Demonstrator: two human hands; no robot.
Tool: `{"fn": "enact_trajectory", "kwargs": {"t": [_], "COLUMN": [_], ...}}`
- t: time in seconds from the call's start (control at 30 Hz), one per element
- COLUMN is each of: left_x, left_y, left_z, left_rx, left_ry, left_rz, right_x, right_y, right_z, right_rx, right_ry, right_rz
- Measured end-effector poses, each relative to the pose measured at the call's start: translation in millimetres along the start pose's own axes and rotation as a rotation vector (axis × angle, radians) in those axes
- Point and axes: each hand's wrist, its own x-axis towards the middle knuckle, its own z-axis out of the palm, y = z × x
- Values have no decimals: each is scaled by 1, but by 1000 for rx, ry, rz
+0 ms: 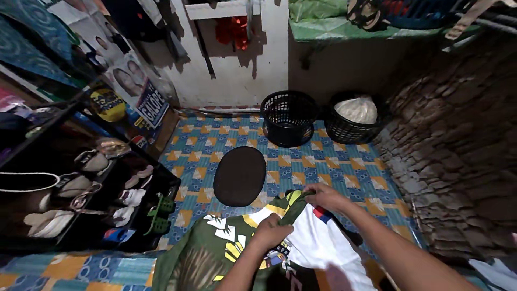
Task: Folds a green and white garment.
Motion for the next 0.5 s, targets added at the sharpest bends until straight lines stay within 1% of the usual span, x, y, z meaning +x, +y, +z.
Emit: {"fn": "enact_trajectory", "kwargs": {"t": [0.07, 0.13, 0.2, 0.3, 0.43, 0.5], "left_x": [-5, -10, -17, -22, -25, -31], "left_y": [1, 4, 8, 14, 22, 19], "left_z": [-3, -5, -5, 4, 21, 23], "left_rx": [-169, -266, -372, -598, -854, -803], "left_ry": [-30, -62, -89, -127, -6, 48], "left_rz": [4, 42, 111, 216, 281, 339], "right_x": [-12, -25, -37, -57, -72, -80], "right_y": [-1, 0, 4, 14, 20, 25], "right_z": [-12, -22, -29, -34, -34, -34], "right_rx": [101, 158, 192, 234, 223, 197], "right_ry": [12, 5, 5, 34, 168, 206], "right_rz": [-98, -182, -233, -290, -320, -356]}}
